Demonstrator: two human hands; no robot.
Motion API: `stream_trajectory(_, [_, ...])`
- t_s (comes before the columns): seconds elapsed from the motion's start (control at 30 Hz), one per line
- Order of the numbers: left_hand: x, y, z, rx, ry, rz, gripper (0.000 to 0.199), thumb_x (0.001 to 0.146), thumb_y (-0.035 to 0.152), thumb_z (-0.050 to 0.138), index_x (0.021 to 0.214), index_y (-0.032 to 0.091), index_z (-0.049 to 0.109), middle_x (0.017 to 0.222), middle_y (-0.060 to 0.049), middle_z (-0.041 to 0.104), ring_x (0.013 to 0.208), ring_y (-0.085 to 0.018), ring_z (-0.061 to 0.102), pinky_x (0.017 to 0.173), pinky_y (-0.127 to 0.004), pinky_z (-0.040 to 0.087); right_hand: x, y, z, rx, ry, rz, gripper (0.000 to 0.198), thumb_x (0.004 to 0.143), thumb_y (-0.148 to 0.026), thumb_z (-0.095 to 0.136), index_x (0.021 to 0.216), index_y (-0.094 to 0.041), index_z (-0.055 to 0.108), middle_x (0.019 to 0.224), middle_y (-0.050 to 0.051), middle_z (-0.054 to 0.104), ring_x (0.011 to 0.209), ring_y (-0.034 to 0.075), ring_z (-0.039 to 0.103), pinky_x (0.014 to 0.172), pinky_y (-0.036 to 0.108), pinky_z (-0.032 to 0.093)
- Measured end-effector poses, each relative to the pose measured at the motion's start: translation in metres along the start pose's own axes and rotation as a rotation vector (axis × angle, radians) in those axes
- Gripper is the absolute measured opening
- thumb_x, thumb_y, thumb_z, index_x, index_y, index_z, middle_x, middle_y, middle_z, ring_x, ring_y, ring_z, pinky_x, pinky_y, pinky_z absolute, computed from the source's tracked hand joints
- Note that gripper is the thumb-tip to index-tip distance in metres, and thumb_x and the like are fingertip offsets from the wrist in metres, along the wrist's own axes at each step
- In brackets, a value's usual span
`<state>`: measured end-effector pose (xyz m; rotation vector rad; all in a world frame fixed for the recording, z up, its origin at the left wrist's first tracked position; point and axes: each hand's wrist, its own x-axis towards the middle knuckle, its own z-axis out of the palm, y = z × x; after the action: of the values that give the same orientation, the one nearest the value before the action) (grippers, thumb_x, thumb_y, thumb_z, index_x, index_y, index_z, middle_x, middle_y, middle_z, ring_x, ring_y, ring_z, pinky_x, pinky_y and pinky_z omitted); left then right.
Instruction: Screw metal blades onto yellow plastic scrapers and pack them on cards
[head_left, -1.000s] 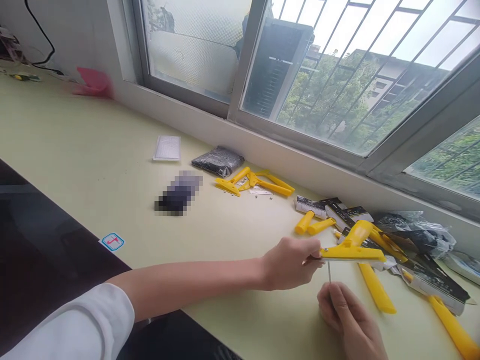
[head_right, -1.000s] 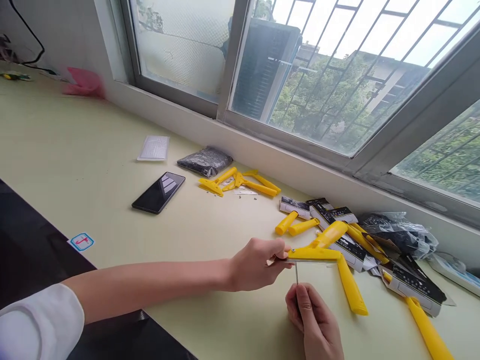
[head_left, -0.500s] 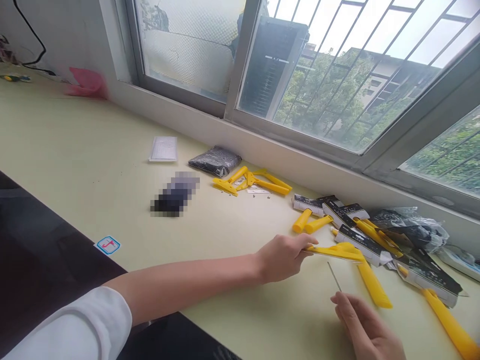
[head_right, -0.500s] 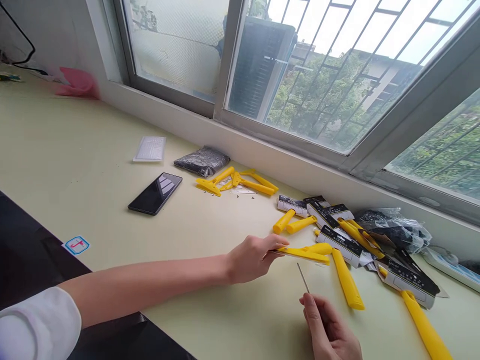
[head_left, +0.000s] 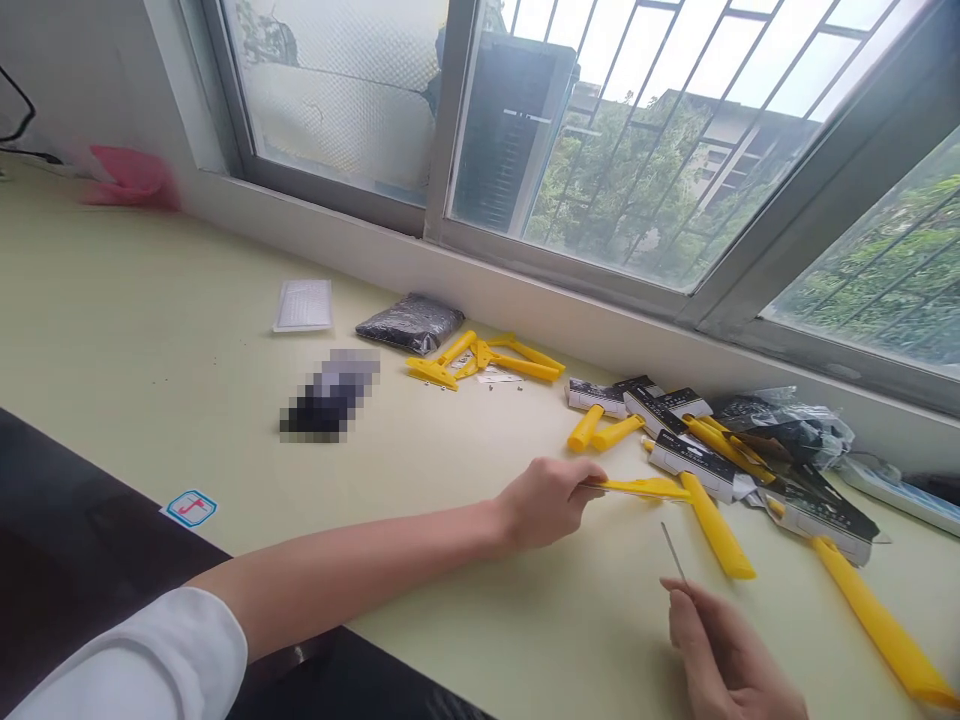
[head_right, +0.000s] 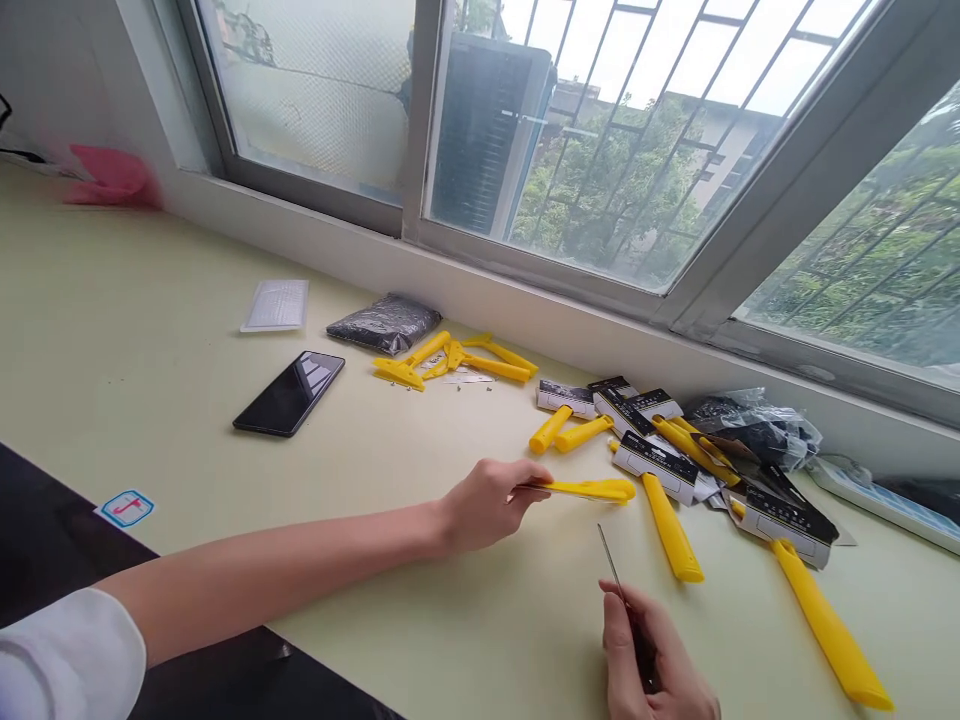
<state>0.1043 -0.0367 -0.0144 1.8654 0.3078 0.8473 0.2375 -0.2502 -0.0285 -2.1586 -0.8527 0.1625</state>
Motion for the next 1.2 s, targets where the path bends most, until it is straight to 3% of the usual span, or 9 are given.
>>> stream_trajectory(0.17, [0.006, -0.007, 0.005, -0.32, 0.094, -0.199, 0.003, 0.087, 0.013, 0.064, 0.088, 0.014, 0.062, 0.084, -0.006, 0.073, 0.081, -0.019, 0.075, 0.079, -0.033, 0.063, -0.013, -0.024, 0.017, 0.088, 0.121, -0.113, 0.057, 0.083, -0.067, 0.063, 0.117, -0.021, 0.063, 0.093, 0.006, 0.075, 0.078, 0.02, 0.072, 0.067, 0.025, 0.058])
stream_trajectory(0.27, [0.01, -0.012, 0.005, -0.459, 0.146, -0.324, 0.012, 0.085, 0.012, 0.069, 0.082, 0.013, 0.057, 0.08, -0.006, 0.073, 0.077, -0.018, 0.076, 0.08, -0.036, 0.065, -0.021, -0.041, 0.026, 0.063, 0.211, -0.164, 0.046, 0.09, -0.062, 0.06, 0.111, -0.023, 0.071, 0.087, 0.002, 0.073, 0.062, 0.014, 0.063, 0.062, 0.024, 0.053])
stream_trajectory(0.4, [0.013, -0.018, 0.003, -0.551, 0.183, -0.457, 0.023, 0.08, 0.014, 0.079, 0.084, 0.013, 0.056, 0.074, -0.007, 0.073, 0.072, -0.018, 0.076, 0.078, -0.038, 0.065, -0.02, -0.059, 0.034, -0.017, 0.303, -0.231, 0.044, 0.093, -0.059, 0.058, 0.113, -0.024, 0.075, 0.084, 0.004, 0.072, 0.061, 0.016, 0.061, 0.063, 0.027, 0.048])
stream_trajectory(0.5, [0.014, -0.022, 0.001, -0.577, 0.178, -0.526, 0.029, 0.076, 0.015, 0.083, 0.084, 0.014, 0.055, 0.074, -0.007, 0.074, 0.068, -0.019, 0.076, 0.075, -0.037, 0.065, -0.012, -0.071, 0.038, -0.031, 0.286, -0.281, 0.042, 0.095, -0.059, 0.053, 0.104, -0.023, 0.072, 0.081, 0.005, 0.072, 0.058, 0.016, 0.061, 0.055, 0.026, 0.047])
stream_trajectory(0.6, [0.014, -0.023, -0.002, -0.598, 0.166, -0.56, 0.03, 0.076, 0.011, 0.082, 0.085, 0.015, 0.053, 0.077, -0.008, 0.075, 0.07, -0.02, 0.077, 0.077, -0.036, 0.065, -0.004, -0.081, 0.039, -0.005, 0.248, -0.322, 0.033, 0.097, -0.054, 0.052, 0.096, -0.023, 0.064, 0.079, 0.004, 0.07, 0.063, 0.016, 0.065, 0.05, 0.022, 0.047])
stream_trajectory(0.77, [0.015, -0.023, -0.004, -0.607, 0.153, -0.579, 0.024, 0.077, 0.005, 0.077, 0.087, 0.014, 0.056, 0.082, -0.009, 0.076, 0.076, -0.019, 0.077, 0.082, -0.035, 0.065, 0.007, -0.086, 0.04, 0.037, 0.225, -0.476, 0.021, 0.099, -0.043, 0.055, 0.099, -0.023, 0.062, 0.084, 0.002, 0.068, 0.072, 0.014, 0.065, 0.054, 0.02, 0.048])
stream_trajectory(0.93, [0.013, -0.022, -0.005, -0.582, 0.138, -0.572, 0.024, 0.075, 0.009, 0.08, 0.087, 0.012, 0.06, 0.083, -0.009, 0.076, 0.078, -0.02, 0.078, 0.083, -0.034, 0.065, 0.008, -0.079, 0.041, -0.003, 0.334, -0.679, 0.013, 0.099, -0.028, 0.058, 0.105, -0.022, 0.068, 0.089, 0.001, 0.071, 0.072, 0.012, 0.064, 0.066, 0.022, 0.049])
stream_trajectory(1.07, [0.013, -0.02, -0.005, -0.556, 0.122, -0.571, 0.026, 0.074, 0.01, 0.082, 0.087, 0.012, 0.059, 0.08, -0.009, 0.075, 0.074, -0.021, 0.077, 0.08, -0.036, 0.065, 0.006, -0.077, 0.039, -0.06, 0.417, -0.75, 0.012, 0.097, -0.019, 0.06, 0.106, -0.02, 0.068, 0.083, 0.0, 0.069, 0.064, 0.011, 0.06, 0.064, 0.024, 0.046])
stream_trajectory(1.2, [0.012, -0.016, -0.006, -0.538, 0.095, -0.568, 0.029, 0.071, 0.009, 0.083, 0.084, 0.012, 0.058, 0.078, -0.008, 0.073, 0.072, -0.021, 0.077, 0.077, -0.036, 0.065, 0.009, -0.077, 0.039, -0.076, 0.405, -0.788, 0.012, 0.097, -0.016, 0.061, 0.106, -0.019, 0.067, 0.085, 0.001, 0.069, 0.064, 0.011, 0.06, 0.063, 0.024, 0.047])
